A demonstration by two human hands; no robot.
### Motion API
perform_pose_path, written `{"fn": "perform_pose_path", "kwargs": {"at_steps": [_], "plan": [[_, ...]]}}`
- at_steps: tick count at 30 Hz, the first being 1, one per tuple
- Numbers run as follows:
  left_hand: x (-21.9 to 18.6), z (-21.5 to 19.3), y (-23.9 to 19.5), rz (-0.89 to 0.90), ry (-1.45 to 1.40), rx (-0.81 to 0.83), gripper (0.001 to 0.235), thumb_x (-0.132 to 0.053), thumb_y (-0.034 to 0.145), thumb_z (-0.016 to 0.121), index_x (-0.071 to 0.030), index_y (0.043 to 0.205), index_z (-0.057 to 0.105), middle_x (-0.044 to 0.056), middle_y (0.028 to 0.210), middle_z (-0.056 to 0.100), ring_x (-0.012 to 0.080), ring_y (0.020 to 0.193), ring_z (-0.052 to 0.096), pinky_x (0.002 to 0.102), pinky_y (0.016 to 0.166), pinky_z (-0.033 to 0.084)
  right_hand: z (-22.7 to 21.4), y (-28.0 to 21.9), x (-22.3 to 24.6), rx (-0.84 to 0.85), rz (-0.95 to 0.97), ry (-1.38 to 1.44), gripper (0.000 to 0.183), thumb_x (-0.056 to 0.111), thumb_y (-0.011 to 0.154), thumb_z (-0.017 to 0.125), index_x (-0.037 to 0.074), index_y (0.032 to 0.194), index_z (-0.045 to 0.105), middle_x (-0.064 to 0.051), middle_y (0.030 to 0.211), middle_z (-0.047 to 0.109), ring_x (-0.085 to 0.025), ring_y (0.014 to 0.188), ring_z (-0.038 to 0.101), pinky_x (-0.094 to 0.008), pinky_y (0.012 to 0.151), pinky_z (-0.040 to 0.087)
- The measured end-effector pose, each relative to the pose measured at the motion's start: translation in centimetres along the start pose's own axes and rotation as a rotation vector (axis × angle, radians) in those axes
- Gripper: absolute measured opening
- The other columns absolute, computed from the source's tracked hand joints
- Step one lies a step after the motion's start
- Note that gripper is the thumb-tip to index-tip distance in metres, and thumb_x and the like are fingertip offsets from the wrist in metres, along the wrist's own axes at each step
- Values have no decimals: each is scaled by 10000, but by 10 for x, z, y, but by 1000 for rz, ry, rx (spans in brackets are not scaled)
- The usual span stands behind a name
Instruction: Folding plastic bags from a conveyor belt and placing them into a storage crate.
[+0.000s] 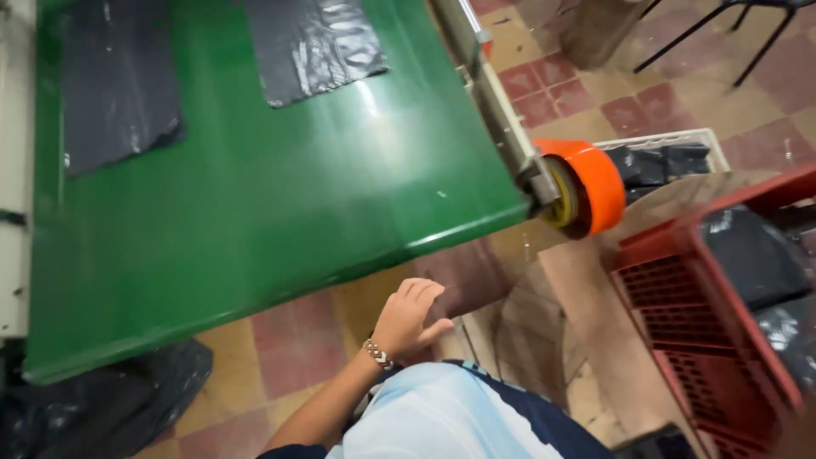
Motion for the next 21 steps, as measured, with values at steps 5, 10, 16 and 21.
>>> {"fn": "perform_pose_path", "kwargs": {"at_steps": [5, 10, 16, 21], "plan": [[54, -30, -27, 8, 178, -29, 661, -599, 800, 656, -124, 1255, 593, 69, 1286, 595, 306, 1251, 518, 476, 921, 491, 212, 16, -40, 141, -50, 147, 213, 110, 832, 679, 133, 1033, 745, -38, 1020, 710, -157, 971, 650, -286, 879, 507], [121, -48, -50, -89, 466, -8, 950, -607, 588, 814, -157, 1368, 508, 90, 1457, 501, 333, 1403, 419, 615, 1052, 399, 385, 38, -40, 292, -127, 298, 289, 207, 922, 751, 77, 1173, 689, -141, 1073, 675, -299, 997, 670, -408, 830, 575], [178, -65, -70, -147, 448, 0, 981, -438, 605, 874, -97, 1431, 469, 148, 1551, 421, 379, 1476, 321, 694, 1083, 312, 452, 59, -48, 107, -27, -376, 684, 430, 799, 841, -49, 1218, 593, -231, 1062, 589, -472, 967, 652, -559, 828, 553], [192, -69, -82, 33, 487, -264, 396, -243, 868, 653, -153, 1249, 591, 63, 1352, 595, 302, 1320, 546, 565, 1036, 439, 464, 45, -84, 162, 236, -584, 774, 455, 708, 901, -56, 1129, 500, -270, 1055, 588, -521, 933, 661, -601, 784, 558]]}}
Point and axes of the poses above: each hand's wrist, its own y-axis towards the middle knuckle, its own z-axis out of the palm, x = y × z, the point moved 7 cm from there along y, towards the middle knuckle
